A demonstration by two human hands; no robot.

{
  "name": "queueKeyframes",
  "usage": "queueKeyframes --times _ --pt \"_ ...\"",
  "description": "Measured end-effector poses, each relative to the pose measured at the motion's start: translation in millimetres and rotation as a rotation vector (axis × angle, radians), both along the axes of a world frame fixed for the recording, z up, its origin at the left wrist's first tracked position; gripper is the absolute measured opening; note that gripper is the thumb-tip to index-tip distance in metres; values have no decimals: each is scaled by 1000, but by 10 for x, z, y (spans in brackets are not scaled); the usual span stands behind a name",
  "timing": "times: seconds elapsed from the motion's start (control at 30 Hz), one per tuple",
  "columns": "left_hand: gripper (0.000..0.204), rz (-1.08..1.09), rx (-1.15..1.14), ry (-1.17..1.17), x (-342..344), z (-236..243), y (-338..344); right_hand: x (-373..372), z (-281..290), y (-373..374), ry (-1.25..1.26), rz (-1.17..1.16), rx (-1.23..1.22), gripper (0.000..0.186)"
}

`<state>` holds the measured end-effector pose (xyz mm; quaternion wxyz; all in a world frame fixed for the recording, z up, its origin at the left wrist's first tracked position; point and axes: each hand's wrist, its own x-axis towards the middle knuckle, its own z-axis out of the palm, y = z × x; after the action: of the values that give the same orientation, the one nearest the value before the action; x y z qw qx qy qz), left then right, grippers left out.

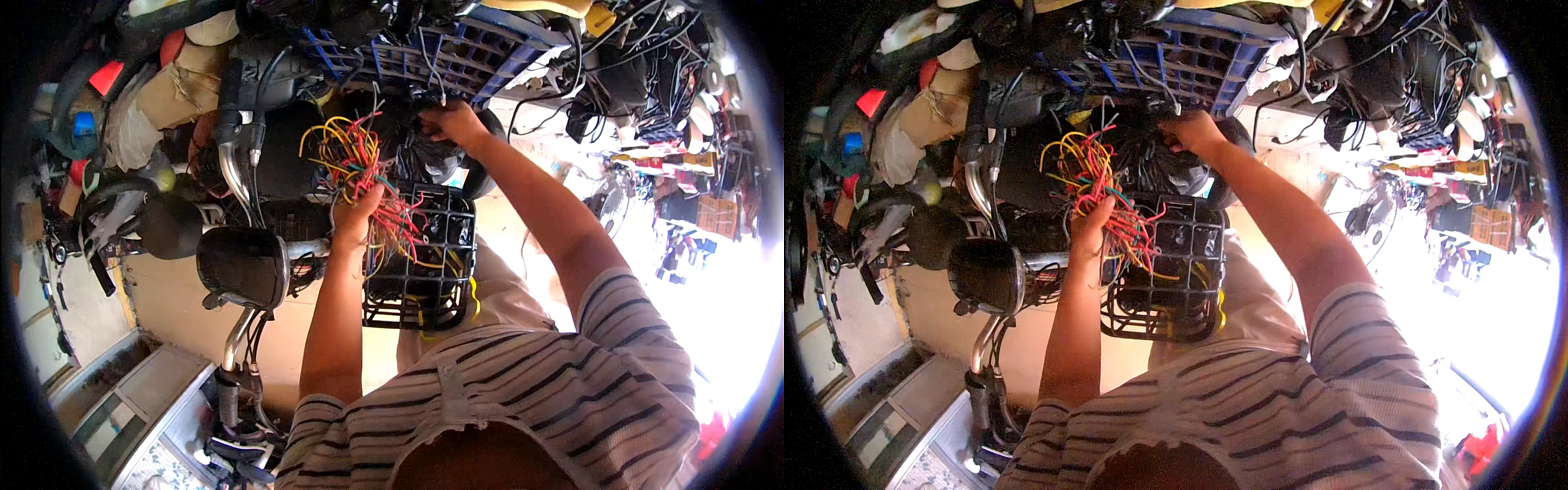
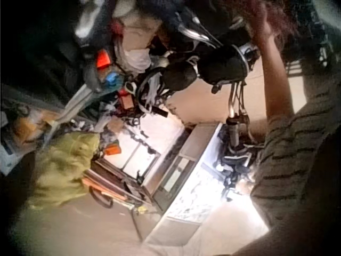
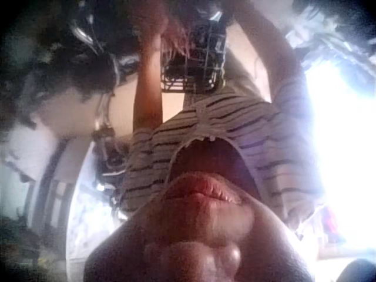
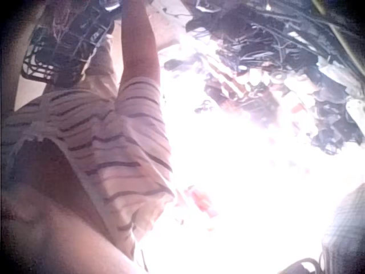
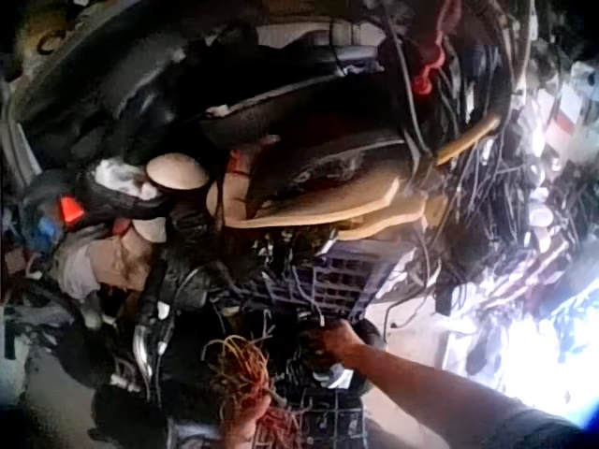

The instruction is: The person sits on a low stool in a cluttered workshop, handling a bundle of multicolored wires and small electrical components. They sort through the wires, move to a scooter to inspect its wiring, and then return to the stool to assemble small parts, possibly switches or connectors, using their hands.

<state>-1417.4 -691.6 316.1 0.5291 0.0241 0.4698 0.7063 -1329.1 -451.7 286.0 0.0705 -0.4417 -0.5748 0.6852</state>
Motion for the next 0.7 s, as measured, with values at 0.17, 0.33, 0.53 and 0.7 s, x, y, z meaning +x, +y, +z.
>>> queueKeyframes --times 0.17,0.33,0.53,0.7 --pt "38 65 55 16 169 -45 -194 -33 39 -180 -7 -48 181 20" --pt "40 96 54 -40 284 -10 -356 17 224 -369 -76 142 772 20" --pt "39 77 76 -34 304 -39 -476 -104 55 -362 -17 177 1061 17" --pt "43 113 29 -17 291 -39 -617 -391 107 -534 -291 133 945 31"
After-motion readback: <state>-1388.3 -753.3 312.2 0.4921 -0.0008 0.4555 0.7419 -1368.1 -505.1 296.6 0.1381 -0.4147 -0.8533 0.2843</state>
